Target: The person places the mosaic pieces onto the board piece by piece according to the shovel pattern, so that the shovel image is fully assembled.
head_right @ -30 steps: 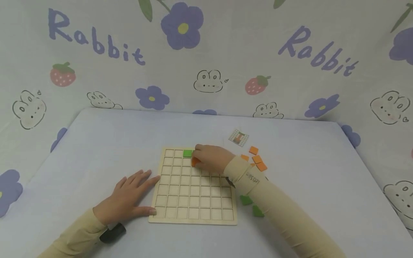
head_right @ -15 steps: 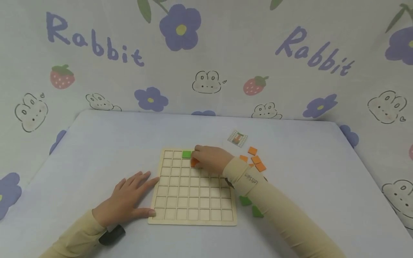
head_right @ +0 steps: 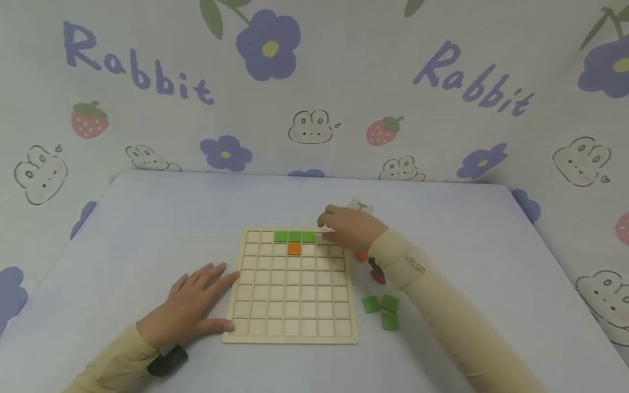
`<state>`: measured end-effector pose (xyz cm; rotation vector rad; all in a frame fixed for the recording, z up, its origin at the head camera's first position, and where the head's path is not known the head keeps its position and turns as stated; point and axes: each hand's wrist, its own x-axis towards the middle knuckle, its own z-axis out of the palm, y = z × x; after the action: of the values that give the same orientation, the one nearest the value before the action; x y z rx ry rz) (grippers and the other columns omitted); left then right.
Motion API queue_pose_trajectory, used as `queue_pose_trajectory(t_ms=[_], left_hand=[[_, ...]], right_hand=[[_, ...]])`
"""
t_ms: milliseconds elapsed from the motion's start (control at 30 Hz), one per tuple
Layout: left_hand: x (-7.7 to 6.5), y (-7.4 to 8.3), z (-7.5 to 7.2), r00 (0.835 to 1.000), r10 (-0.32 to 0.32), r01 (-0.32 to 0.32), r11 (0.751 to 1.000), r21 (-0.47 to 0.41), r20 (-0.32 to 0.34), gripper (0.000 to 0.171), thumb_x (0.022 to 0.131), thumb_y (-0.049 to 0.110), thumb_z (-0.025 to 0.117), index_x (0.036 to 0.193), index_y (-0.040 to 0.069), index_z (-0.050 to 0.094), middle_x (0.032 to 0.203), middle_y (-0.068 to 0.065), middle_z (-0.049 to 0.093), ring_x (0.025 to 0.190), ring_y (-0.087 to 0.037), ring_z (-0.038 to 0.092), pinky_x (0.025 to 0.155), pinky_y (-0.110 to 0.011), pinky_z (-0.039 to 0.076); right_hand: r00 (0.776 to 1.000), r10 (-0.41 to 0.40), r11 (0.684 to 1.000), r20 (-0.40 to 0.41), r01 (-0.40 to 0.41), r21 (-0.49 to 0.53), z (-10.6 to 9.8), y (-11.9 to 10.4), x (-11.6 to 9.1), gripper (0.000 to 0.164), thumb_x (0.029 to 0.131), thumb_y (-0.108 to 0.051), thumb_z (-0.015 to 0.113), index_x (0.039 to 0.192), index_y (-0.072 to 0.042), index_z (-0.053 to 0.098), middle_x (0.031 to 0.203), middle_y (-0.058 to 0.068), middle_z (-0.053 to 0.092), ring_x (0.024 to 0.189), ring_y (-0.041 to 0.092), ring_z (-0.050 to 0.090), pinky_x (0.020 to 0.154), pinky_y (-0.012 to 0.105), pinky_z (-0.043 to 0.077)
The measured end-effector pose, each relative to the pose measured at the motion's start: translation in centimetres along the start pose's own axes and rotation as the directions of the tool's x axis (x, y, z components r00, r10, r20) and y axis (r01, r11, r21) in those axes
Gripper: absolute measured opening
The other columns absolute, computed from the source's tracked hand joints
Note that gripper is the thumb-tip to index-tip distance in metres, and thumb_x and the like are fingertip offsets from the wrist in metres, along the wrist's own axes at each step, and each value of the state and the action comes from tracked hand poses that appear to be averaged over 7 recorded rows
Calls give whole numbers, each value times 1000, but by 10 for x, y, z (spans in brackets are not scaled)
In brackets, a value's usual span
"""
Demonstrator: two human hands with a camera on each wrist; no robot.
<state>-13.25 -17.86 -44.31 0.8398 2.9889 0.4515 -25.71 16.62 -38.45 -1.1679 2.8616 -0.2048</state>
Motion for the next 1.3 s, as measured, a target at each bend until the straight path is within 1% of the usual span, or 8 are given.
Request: queue_pose_trajectory(t_ms=[133,300,400,533,600,800,1100,1300], left_hand=[[2,-1,3,1000,-5,5,1000,6,0,86,78,61,66,146,16,40,148,-19,39,136,-42,34,98,-71,28],[3,2,0,1000,-15,15,1000,9,12,85,78,61,66,146,16,40,148,-19,39,136,-42,34,97,-71,29],[3,3,-2,1000,-23,23,1000,7,17,85,79,61,66,146,16,40,148,-19,38,136,-42,33,98,-71,28],[3,2,-3,999,-31,31,1000,-2,27,85,79,61,65,146,16,39,149,-18,37,137,-42,32,99,-71,27],[3,2,-2,999,-28,28,1000,-8,25,85,79,61,65,146,16,39,149,-19,37,137,-42,32,98,-72,27],[4,-1,2,1000,-14,14,1000,-13,20,86,78,62,65,146,16,40,149,-19,37,137,-43,32,98,-72,26],[3,1,-1,1000,-18,19,1000,-14,23,85,78,62,65,146,17,40,149,-19,37,137,-43,32,99,-72,26],[3,2,-1,999,-17,17,1000,-14,27,85,78,62,64,146,16,40,149,-19,37,137,-42,32,99,-72,26]], right_hand=[[998,64,998,3,-64,-10,-6,21,-14,24,91,-18,67,113,-10,65,107,2,61,85,14,60,79,31,53],[989,149,988,24,-149,32,-9,50,-29,25,89,-13,68,113,-6,65,108,5,62,93,20,62,84,37,53],[969,240,968,61,-244,65,-8,65,-34,24,89,-12,68,112,-7,64,108,5,62,98,23,60,87,41,52],[941,324,939,101,-332,86,-3,80,-39,23,91,-16,66,112,-7,64,108,7,62,101,27,59,89,45,50],[931,346,930,114,-356,87,0,85,-42,23,91,-18,66,111,-7,65,107,9,62,101,28,58,89,46,50],[916,376,917,140,-389,86,8,92,-47,20,90,-17,67,108,-9,65,102,7,62,97,26,57,89,44,50],[916,380,914,132,-393,97,14,94,-46,24,88,-13,70,110,-7,62,98,5,62,93,23,56,88,43,51],[910,391,908,142,-406,101,15,95,-45,22,88,-12,69,108,-7,62,98,5,61,93,23,56,89,43,51]])
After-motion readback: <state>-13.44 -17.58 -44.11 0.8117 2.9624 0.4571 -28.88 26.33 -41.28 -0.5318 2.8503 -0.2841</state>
